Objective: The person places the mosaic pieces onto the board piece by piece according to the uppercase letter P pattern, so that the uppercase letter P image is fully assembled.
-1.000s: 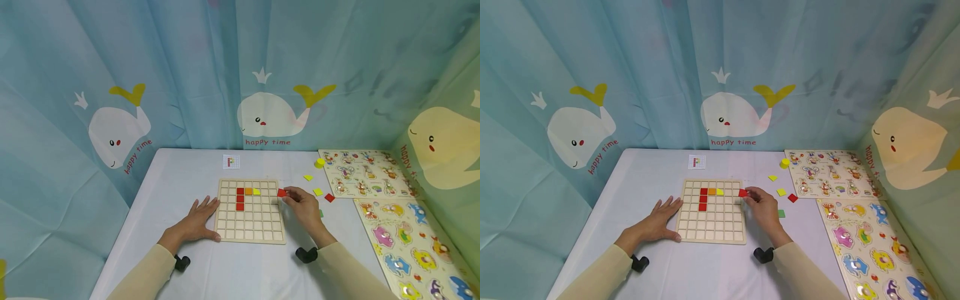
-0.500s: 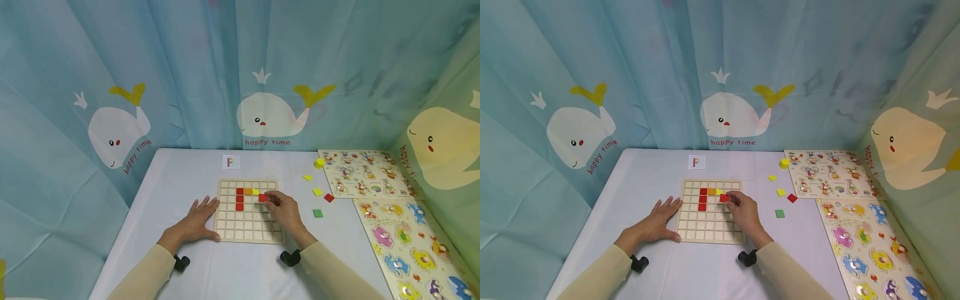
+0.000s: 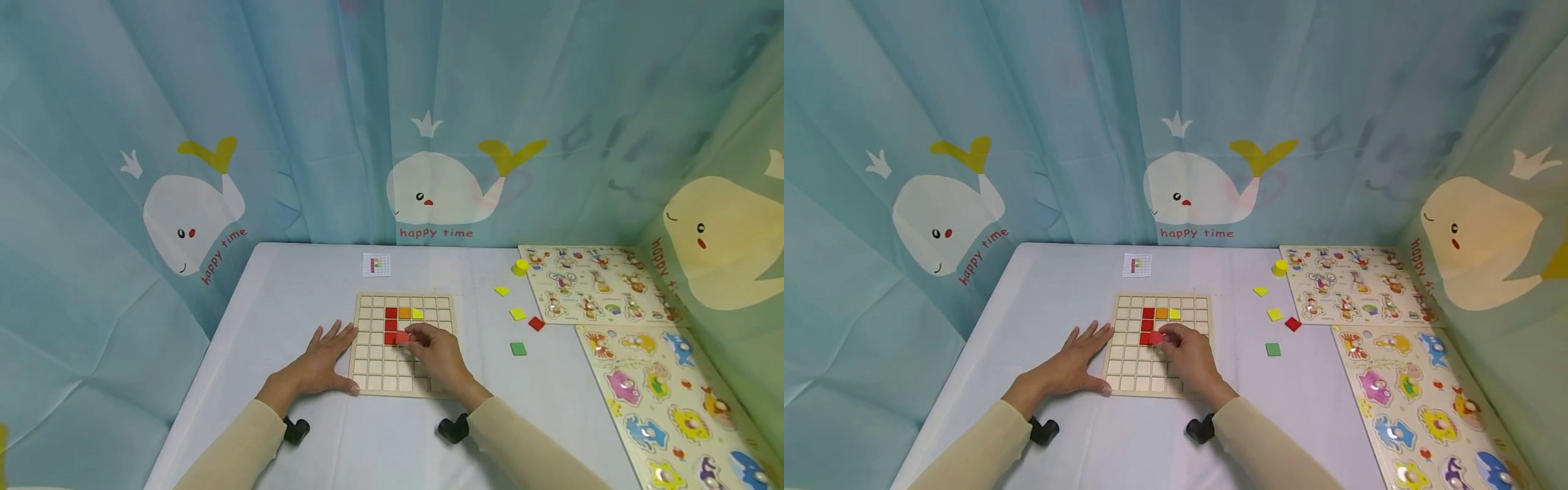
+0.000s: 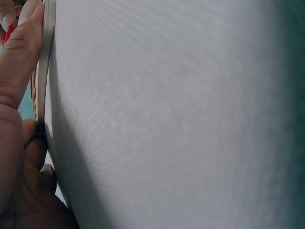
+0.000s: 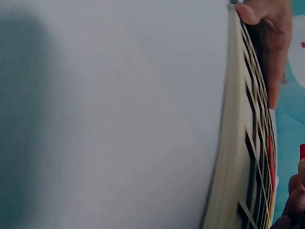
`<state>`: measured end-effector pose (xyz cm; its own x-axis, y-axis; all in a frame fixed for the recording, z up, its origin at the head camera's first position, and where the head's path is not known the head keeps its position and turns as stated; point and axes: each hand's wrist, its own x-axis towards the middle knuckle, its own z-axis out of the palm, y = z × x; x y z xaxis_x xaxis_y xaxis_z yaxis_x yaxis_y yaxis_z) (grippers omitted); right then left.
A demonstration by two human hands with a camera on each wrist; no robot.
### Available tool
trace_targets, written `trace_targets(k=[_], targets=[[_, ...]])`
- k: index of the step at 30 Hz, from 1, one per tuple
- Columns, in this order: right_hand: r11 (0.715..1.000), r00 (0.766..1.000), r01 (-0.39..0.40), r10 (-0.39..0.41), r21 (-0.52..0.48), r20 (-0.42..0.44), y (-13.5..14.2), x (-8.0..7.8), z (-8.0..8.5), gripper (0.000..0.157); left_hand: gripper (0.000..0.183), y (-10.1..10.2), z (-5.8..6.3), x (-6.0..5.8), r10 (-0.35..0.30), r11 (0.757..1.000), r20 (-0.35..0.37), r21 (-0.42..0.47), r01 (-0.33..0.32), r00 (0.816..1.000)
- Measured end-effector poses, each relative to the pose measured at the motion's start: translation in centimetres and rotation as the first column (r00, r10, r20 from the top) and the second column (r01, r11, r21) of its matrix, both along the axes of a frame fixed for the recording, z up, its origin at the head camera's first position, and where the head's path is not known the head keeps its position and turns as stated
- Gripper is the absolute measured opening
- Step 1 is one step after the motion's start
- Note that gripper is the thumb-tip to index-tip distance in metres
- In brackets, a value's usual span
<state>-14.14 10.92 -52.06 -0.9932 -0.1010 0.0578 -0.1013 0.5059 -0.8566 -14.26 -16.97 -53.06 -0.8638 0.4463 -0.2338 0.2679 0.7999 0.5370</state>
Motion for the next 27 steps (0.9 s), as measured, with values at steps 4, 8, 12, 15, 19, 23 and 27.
trace_targets(k=[4,8,12,15,19,23,27], targets=[[0.999,1.0,-0.028,0.028,0.023,0.002,-0.5,0.2,-0.3,0.021,0.126,0.0,0.0,0.1,-0.002,1.0,-0.001,0.002,0.002,1.0],[0.998,0.999,-0.046,0.045,0.046,0.029,-0.9,0.4,-0.4,0.022,0.126,0.0,0.0,0.0,-0.002,1.0,-0.001,-0.005,0.002,1.0],[0.994,0.998,-0.063,0.061,0.091,0.028,-1.2,0.5,-0.4,0.022,0.125,0.0,0.1,0.0,0.0,1.0,-0.004,-0.01,0.0,1.0],[0.989,0.997,-0.077,0.076,0.127,0.013,-1.4,0.6,-0.3,0.023,0.125,0.0,0.1,0.0,0.005,1.0,-0.002,-0.012,-0.005,1.0],[0.981,0.995,-0.097,0.097,0.17,0.004,-1.8,0.5,-0.5,0.023,0.125,0.0,0.1,0.1,0.01,1.0,-0.001,-0.014,-0.01,1.0],[0.97,0.993,-0.115,0.12,0.214,-0.011,-1.9,0.5,-0.7,0.023,0.125,0.0,0.1,0.1,0.01,1.0,0.0,-0.012,-0.01,1.0],[0.964,0.992,-0.118,0.126,0.238,-0.017,-2.0,0.6,-0.6,0.023,0.125,0.0,0.0,0.1,0.006,1.0,-0.001,-0.015,-0.006,1.0]])
